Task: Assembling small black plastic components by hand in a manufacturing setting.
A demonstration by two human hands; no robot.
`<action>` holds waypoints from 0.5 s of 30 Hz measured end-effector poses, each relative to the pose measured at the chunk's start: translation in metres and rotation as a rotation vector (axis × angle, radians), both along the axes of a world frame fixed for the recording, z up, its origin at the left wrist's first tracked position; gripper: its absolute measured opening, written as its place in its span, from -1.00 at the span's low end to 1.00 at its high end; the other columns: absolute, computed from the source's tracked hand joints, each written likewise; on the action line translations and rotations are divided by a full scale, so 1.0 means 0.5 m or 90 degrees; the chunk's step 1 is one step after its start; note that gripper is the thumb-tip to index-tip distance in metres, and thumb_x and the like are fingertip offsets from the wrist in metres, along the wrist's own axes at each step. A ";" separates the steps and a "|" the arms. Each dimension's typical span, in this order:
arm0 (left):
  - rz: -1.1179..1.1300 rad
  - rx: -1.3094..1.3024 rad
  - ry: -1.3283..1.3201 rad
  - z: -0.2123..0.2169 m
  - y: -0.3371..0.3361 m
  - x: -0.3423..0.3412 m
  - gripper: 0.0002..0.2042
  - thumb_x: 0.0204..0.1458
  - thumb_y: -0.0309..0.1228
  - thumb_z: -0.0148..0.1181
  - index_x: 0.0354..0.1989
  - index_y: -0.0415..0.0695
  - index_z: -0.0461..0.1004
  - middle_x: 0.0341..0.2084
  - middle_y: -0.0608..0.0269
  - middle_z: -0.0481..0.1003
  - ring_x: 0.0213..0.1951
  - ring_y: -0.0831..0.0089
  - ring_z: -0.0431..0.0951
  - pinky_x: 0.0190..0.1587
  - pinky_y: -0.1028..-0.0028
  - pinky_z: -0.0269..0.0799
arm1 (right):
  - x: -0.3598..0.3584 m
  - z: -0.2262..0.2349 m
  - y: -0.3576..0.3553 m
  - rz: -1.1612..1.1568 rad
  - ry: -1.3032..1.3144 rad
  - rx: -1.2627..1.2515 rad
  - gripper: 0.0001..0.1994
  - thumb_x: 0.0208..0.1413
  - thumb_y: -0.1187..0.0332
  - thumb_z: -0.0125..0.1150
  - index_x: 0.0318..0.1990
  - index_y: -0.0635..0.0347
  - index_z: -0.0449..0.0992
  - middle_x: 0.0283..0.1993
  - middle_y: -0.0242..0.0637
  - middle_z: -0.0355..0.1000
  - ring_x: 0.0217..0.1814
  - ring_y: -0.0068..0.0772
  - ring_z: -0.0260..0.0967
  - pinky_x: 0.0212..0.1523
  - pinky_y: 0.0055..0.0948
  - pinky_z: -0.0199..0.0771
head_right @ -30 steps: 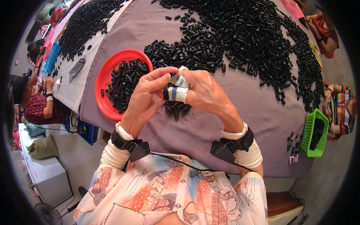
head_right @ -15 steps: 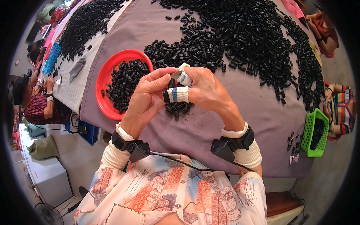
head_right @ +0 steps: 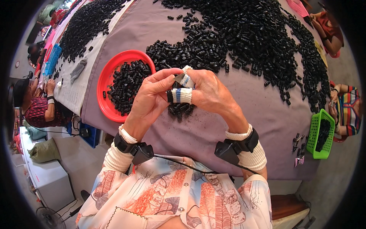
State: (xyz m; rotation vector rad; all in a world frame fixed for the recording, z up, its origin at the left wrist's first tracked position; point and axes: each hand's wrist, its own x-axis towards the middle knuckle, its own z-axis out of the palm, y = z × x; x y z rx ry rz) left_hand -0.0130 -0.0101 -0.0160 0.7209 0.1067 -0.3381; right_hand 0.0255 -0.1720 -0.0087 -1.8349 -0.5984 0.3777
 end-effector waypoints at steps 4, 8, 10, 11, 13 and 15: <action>-0.001 -0.006 -0.004 0.002 -0.003 0.002 -0.81 0.07 -0.51 0.05 -0.16 -0.30 0.43 -0.30 0.19 0.49 -0.30 0.52 0.50 -0.22 0.55 0.45 | 0.002 -0.008 -0.004 -0.013 -0.001 0.006 -0.64 -0.20 0.16 0.31 -0.47 0.33 0.41 -0.64 -0.31 0.27 -0.59 -0.47 0.21 -0.53 -0.44 0.22; 0.006 -0.006 0.005 0.002 -0.003 0.001 -0.81 0.07 -0.51 0.05 -0.16 -0.31 0.43 -0.31 0.19 0.49 -0.30 0.53 0.50 -0.22 0.55 0.45 | 0.006 -0.005 -0.004 -0.003 -0.005 -0.009 -0.61 -0.20 0.13 0.32 -0.46 0.33 0.40 -0.63 -0.31 0.27 -0.58 -0.48 0.20 -0.54 -0.44 0.21; 0.002 -0.005 0.005 0.002 -0.004 0.001 -0.81 0.07 -0.51 0.05 -0.16 -0.31 0.43 -0.31 0.20 0.49 -0.30 0.53 0.50 -0.22 0.55 0.45 | 0.006 -0.004 -0.005 0.000 -0.014 -0.019 -0.61 -0.21 0.13 0.32 -0.46 0.33 0.40 -0.63 -0.31 0.27 -0.58 -0.48 0.20 -0.53 -0.45 0.21; 0.003 -0.004 0.006 0.000 -0.005 0.001 -0.81 0.07 -0.51 0.04 -0.16 -0.31 0.43 -0.31 0.20 0.49 -0.30 0.52 0.50 -0.22 0.54 0.45 | 0.006 0.000 -0.006 0.005 -0.011 -0.021 -0.61 -0.20 0.12 0.31 -0.46 0.33 0.40 -0.62 -0.31 0.27 -0.57 -0.48 0.20 -0.53 -0.44 0.21; 0.004 -0.004 0.008 -0.001 -0.005 0.001 -0.81 0.08 -0.51 0.04 -0.16 -0.31 0.43 -0.30 0.20 0.48 -0.30 0.52 0.50 -0.21 0.54 0.46 | 0.004 0.002 -0.005 0.009 -0.007 -0.023 -0.61 -0.20 0.12 0.31 -0.47 0.33 0.40 -0.62 -0.30 0.27 -0.57 -0.48 0.20 -0.52 -0.44 0.22; 0.003 -0.005 0.009 0.001 -0.005 0.000 -0.81 0.08 -0.51 0.03 -0.16 -0.31 0.42 -0.30 0.19 0.48 -0.29 0.51 0.50 -0.19 0.52 0.46 | 0.001 0.003 -0.006 0.009 0.007 -0.016 -0.61 -0.19 0.11 0.31 -0.48 0.32 0.40 -0.62 -0.31 0.27 -0.57 -0.48 0.20 -0.51 -0.44 0.22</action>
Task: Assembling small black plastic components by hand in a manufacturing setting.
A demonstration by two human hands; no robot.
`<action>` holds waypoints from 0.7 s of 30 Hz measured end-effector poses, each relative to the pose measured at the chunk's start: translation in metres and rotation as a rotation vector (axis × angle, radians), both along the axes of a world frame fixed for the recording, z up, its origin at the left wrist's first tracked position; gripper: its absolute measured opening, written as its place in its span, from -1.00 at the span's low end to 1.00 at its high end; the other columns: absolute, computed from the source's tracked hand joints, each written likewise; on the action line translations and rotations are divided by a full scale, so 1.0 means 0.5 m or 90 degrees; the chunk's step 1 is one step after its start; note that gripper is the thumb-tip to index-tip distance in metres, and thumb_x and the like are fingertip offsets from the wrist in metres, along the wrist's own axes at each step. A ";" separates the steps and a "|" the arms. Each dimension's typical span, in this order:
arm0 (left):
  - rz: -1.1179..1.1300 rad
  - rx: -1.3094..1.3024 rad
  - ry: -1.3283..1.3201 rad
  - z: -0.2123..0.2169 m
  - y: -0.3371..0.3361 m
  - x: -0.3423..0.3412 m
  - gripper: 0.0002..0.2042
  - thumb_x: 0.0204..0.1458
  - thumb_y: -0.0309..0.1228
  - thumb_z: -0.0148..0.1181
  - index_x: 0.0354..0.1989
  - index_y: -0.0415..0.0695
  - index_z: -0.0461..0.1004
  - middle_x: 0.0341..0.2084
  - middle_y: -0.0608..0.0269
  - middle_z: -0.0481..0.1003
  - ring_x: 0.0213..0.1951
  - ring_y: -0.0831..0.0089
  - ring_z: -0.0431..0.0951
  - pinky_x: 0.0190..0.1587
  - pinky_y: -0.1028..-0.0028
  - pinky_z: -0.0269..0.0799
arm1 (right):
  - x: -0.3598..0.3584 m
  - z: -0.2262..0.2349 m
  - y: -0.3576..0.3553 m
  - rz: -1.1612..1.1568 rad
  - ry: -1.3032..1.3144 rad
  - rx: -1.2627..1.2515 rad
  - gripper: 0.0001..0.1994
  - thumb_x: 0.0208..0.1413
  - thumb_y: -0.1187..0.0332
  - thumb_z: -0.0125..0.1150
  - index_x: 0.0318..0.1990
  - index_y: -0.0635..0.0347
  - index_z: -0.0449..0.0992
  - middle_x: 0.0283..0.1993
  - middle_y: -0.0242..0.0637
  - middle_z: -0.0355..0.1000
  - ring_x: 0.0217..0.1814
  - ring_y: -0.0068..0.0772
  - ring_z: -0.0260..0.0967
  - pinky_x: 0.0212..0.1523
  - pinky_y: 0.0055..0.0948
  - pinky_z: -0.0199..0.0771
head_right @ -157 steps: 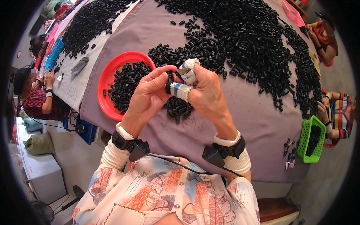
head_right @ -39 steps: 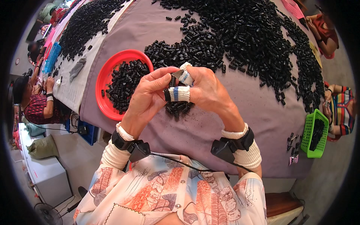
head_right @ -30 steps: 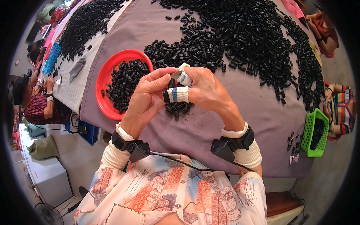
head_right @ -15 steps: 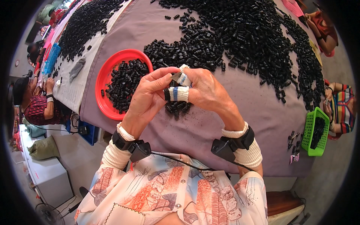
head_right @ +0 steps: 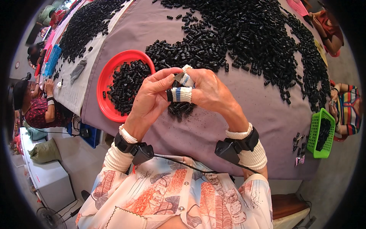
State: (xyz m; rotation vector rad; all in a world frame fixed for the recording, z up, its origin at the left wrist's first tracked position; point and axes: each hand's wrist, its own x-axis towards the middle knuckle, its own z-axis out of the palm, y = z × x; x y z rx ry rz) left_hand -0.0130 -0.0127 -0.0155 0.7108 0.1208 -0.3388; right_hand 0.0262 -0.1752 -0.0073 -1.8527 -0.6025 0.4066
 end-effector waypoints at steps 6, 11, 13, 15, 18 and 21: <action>0.020 -0.005 0.015 0.002 0.001 -0.003 -0.81 0.08 -0.51 0.02 -0.15 -0.31 0.42 -0.32 0.18 0.48 -0.31 0.50 0.50 -0.19 0.50 0.46 | -0.004 -0.018 0.001 0.005 0.004 -0.015 -0.66 -0.17 0.16 0.31 -0.49 0.31 0.42 -0.65 -0.39 0.24 -0.58 -0.57 0.14 -0.54 -0.47 0.20; 0.077 0.052 -0.026 -0.014 0.049 0.006 -0.80 0.07 -0.52 0.03 -0.14 -0.31 0.42 -0.38 0.22 0.47 -0.38 0.54 0.48 -0.24 0.53 0.44 | 0.003 0.003 -0.005 -0.024 0.032 0.016 -0.68 -0.12 0.19 0.30 -0.49 0.29 0.40 -0.65 -0.47 0.23 -0.58 -0.65 0.11 -0.55 -0.51 0.19; 0.161 0.163 -0.045 -0.016 0.090 0.005 -0.80 0.06 -0.52 0.05 -0.14 -0.29 0.43 -0.41 0.27 0.46 -0.42 0.58 0.46 -0.30 0.57 0.42 | 0.011 0.005 -0.017 -0.067 0.041 0.026 -0.68 -0.08 0.14 0.28 -0.47 0.24 0.41 -0.67 -0.52 0.21 -0.63 -0.69 0.10 -0.62 -0.57 0.15; 0.246 0.292 -0.050 -0.018 0.137 -0.004 -0.80 0.02 -0.53 0.10 -0.16 -0.25 0.46 -0.45 0.32 0.47 -0.43 0.62 0.45 -0.39 0.66 0.39 | 0.011 -0.002 -0.025 -0.096 0.091 0.077 -0.76 -0.06 0.22 0.27 -0.49 0.20 0.42 -0.70 -0.54 0.19 -0.72 -0.73 0.06 -0.71 -0.63 0.04; 0.358 0.665 -0.118 -0.034 0.197 -0.012 -0.82 -0.02 -0.53 0.14 -0.22 -0.22 0.50 -0.43 0.34 0.48 -0.43 0.65 0.44 -0.35 0.66 0.37 | 0.011 -0.012 -0.030 -0.112 0.159 0.148 -0.85 -0.03 0.30 0.24 -0.48 0.15 0.45 -0.75 -0.57 0.17 -0.81 -0.76 0.03 -0.81 -0.69 -0.07; 0.329 0.711 -0.137 -0.029 0.175 -0.019 -0.82 -0.03 -0.52 0.15 -0.22 -0.21 0.51 -0.42 0.36 0.49 -0.41 0.66 0.44 -0.34 0.65 0.36 | 0.010 -0.012 -0.027 -0.113 0.173 0.136 -0.86 -0.03 0.32 0.23 -0.49 0.13 0.44 -0.75 -0.56 0.15 -0.80 -0.76 0.03 -0.80 -0.69 -0.07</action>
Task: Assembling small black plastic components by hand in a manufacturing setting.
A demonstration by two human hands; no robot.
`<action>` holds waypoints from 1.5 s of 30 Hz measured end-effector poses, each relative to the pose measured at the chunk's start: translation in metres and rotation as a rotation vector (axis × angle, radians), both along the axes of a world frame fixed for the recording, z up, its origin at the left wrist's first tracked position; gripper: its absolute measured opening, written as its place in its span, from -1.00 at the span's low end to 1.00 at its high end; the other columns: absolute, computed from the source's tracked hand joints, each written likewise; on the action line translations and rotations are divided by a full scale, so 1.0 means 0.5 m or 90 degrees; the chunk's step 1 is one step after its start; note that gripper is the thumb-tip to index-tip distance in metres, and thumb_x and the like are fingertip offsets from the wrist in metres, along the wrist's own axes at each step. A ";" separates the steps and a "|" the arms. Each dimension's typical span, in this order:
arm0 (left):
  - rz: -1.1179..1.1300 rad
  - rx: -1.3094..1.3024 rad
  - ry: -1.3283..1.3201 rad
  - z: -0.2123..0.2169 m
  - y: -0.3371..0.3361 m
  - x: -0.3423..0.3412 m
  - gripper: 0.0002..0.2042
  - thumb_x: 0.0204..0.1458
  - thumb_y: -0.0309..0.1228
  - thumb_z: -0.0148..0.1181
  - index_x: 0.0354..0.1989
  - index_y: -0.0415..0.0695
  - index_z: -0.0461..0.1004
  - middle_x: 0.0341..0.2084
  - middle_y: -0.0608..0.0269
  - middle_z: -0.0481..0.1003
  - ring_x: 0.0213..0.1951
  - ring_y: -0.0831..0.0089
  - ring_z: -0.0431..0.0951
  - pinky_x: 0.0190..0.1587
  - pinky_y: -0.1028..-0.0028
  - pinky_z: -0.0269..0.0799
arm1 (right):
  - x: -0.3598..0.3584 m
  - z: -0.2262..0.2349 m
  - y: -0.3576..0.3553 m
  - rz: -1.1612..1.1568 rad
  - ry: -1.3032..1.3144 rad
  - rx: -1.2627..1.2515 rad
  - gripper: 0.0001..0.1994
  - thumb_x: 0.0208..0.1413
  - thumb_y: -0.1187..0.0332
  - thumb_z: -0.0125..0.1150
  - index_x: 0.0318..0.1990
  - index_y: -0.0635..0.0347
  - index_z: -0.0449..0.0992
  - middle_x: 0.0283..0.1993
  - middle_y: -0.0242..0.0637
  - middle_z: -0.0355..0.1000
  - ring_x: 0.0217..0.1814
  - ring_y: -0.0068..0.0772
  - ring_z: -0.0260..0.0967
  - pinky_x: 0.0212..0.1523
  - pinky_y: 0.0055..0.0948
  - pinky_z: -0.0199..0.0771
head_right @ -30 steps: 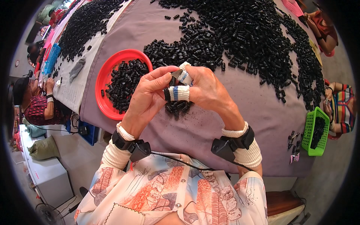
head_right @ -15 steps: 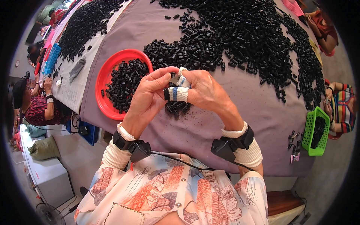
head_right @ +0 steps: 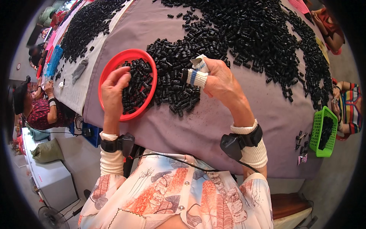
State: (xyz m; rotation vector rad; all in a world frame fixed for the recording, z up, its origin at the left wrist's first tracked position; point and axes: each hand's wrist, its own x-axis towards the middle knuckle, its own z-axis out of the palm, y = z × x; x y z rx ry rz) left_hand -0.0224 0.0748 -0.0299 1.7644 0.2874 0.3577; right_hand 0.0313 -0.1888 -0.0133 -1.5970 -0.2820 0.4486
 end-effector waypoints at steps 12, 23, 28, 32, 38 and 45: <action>-0.179 0.586 0.020 -0.098 -0.158 0.030 -0.78 -0.19 -0.32 0.28 -0.43 -0.18 0.43 -0.53 0.17 0.39 -0.45 0.23 0.45 -0.41 0.30 0.36 | -0.004 -0.012 -0.009 0.018 -0.003 -0.090 -0.77 -0.04 0.25 0.23 -0.49 0.20 0.38 -0.73 -0.56 0.16 -0.75 -0.75 0.07 -0.75 -0.65 0.01; -0.204 0.601 -0.072 -0.108 -0.166 0.037 -0.78 -0.18 -0.40 0.25 -0.35 -0.19 0.44 -0.48 0.22 0.42 -0.44 0.31 0.47 -0.39 0.39 0.39 | -0.006 -0.021 -0.006 0.022 0.022 -0.053 -0.82 -0.04 0.34 0.20 -0.55 0.10 0.33 -0.75 -0.57 0.15 -0.77 -0.78 0.02 -0.77 -0.69 -0.07; -0.327 -0.493 0.164 -0.034 -0.135 0.045 -0.79 0.06 -0.42 0.09 -0.20 -0.28 0.45 -0.42 0.29 0.47 -0.47 0.59 0.43 -0.32 0.52 0.41 | -0.010 -0.009 -0.004 0.004 0.017 -0.057 -0.83 -0.08 0.33 0.26 -0.41 0.16 0.40 -0.68 -0.57 0.19 -0.71 -0.77 0.06 -0.72 -0.68 0.02; -0.391 -0.721 0.134 -0.017 -0.147 0.041 -0.77 0.13 -0.33 0.00 -0.20 -0.25 0.44 -0.51 0.31 0.45 -0.46 0.56 0.46 -0.33 0.51 0.46 | -0.014 0.003 0.024 -0.018 -0.095 0.028 -0.75 -0.15 0.43 0.33 -0.28 0.20 0.43 -0.57 -0.57 0.27 -0.58 -0.80 0.11 -0.59 -0.70 0.15; -0.340 -0.738 0.143 0.000 -0.158 0.036 -0.76 0.15 -0.26 -0.03 -0.25 -0.19 0.43 -0.45 0.33 0.45 -0.40 0.57 0.47 -0.32 0.46 0.47 | -0.021 0.008 0.039 -0.029 -0.169 -0.005 -0.77 -0.12 0.50 0.29 -0.27 0.27 0.42 -0.53 -0.50 0.35 -0.51 -0.78 0.16 -0.51 -0.70 0.23; -0.251 -0.602 0.054 0.008 -0.171 0.033 -0.79 0.10 -0.28 0.06 -0.27 -0.18 0.45 -0.51 0.39 0.44 -0.49 0.68 0.42 -0.42 0.63 0.42 | -0.033 0.027 0.049 -0.069 -0.159 -0.085 -0.80 -0.09 0.48 0.27 -0.30 0.28 0.41 -0.51 -0.44 0.39 -0.50 -0.73 0.26 -0.45 -0.66 0.33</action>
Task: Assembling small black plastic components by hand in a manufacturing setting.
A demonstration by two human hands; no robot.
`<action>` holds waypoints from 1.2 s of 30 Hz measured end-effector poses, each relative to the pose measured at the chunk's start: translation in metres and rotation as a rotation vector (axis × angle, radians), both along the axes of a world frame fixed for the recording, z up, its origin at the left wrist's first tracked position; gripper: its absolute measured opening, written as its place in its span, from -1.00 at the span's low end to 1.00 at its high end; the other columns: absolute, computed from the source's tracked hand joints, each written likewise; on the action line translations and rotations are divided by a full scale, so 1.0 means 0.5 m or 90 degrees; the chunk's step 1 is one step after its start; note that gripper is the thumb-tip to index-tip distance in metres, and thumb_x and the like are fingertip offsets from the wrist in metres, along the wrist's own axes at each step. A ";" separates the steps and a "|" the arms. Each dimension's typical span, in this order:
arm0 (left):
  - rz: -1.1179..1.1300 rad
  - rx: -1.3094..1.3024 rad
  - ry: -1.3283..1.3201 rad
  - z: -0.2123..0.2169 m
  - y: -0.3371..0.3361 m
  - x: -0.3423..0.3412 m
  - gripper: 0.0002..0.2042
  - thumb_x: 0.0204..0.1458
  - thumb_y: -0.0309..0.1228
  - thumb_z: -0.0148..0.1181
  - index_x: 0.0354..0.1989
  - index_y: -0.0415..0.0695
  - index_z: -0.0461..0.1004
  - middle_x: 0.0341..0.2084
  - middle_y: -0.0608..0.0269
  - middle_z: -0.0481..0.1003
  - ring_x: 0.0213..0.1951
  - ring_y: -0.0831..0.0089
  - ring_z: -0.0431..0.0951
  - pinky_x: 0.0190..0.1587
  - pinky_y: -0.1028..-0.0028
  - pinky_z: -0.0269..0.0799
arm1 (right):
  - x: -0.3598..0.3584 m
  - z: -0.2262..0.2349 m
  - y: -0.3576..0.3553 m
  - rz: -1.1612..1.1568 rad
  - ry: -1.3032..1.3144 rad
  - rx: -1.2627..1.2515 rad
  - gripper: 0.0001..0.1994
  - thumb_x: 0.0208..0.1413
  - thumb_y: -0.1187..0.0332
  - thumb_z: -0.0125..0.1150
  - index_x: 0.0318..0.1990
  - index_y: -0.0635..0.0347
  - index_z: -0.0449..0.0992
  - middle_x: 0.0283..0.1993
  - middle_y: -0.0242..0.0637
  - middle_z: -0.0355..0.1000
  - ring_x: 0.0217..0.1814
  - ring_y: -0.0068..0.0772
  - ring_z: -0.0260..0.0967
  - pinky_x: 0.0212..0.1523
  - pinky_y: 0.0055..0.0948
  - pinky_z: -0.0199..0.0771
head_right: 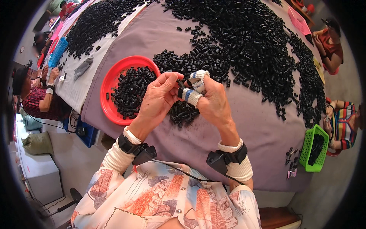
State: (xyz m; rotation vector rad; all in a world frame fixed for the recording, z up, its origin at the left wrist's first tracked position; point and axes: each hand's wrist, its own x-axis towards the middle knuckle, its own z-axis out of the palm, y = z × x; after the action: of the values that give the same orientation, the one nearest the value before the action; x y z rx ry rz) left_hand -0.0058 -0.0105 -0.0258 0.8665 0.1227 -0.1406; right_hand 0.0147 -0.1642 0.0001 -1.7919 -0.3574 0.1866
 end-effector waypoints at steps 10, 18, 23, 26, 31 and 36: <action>-0.044 0.011 -0.047 0.011 0.006 -0.003 -0.78 0.14 -0.39 -0.01 -0.12 -0.25 0.41 -0.46 0.39 0.42 -0.43 0.68 0.39 -0.32 0.57 0.41 | 0.002 -0.017 -0.004 0.000 0.092 0.113 -0.82 -0.11 0.45 0.29 -0.34 0.22 0.43 -0.49 -0.50 0.37 -0.48 -0.75 0.25 -0.45 -0.69 0.31; -0.074 -0.141 0.011 0.011 0.009 0.000 -0.84 0.09 -0.45 0.05 -0.20 -0.25 0.43 -0.46 0.34 0.46 -0.44 0.61 0.46 -0.29 0.56 0.43 | 0.001 -0.011 -0.004 0.029 0.030 0.124 -0.82 -0.12 0.46 0.31 -0.36 0.21 0.43 -0.51 -0.57 0.34 -0.49 -0.79 0.19 -0.49 -0.71 0.24; -0.093 -0.137 -0.029 0.014 0.012 0.000 -0.82 0.10 -0.48 0.02 -0.16 -0.27 0.41 -0.41 0.30 0.48 -0.40 0.65 0.44 -0.25 0.58 0.41 | 0.000 -0.005 -0.010 0.045 0.022 0.097 -0.81 -0.13 0.45 0.32 -0.37 0.20 0.41 -0.55 -0.59 0.29 -0.52 -0.80 0.14 -0.51 -0.71 0.20; -0.103 -0.146 -0.034 0.013 0.014 0.001 -0.82 0.09 -0.49 0.03 -0.16 -0.27 0.41 -0.41 0.29 0.48 -0.40 0.64 0.45 -0.24 0.60 0.41 | 0.002 0.006 -0.015 0.047 0.018 0.064 -0.78 -0.15 0.40 0.34 -0.38 0.21 0.41 -0.58 -0.57 0.27 -0.54 -0.77 0.12 -0.54 -0.69 0.18; -0.114 -0.134 -0.044 0.012 0.014 0.002 -0.81 0.08 -0.49 0.04 -0.16 -0.28 0.41 -0.38 0.27 0.49 -0.36 0.60 0.47 -0.23 0.58 0.42 | 0.014 0.013 -0.016 0.086 0.008 -0.020 -0.69 -0.21 0.26 0.39 -0.42 0.25 0.40 -0.61 -0.49 0.26 -0.56 -0.69 0.11 -0.56 -0.60 0.16; -0.100 -0.107 -0.011 0.027 0.004 -0.001 -0.85 0.07 -0.47 0.09 -0.21 -0.22 0.45 -0.42 0.37 0.47 -0.45 0.70 0.40 -0.38 0.67 0.36 | 0.021 0.019 -0.019 0.122 0.001 -0.069 -0.61 -0.24 0.14 0.38 -0.44 0.29 0.40 -0.62 -0.44 0.23 -0.58 -0.62 0.11 -0.57 -0.54 0.16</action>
State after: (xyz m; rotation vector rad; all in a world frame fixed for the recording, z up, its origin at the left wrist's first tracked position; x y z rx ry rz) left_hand -0.0061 -0.0083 -0.0123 0.7096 0.0250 -0.2868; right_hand 0.0254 -0.1735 0.0099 -1.8633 -0.5274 0.3483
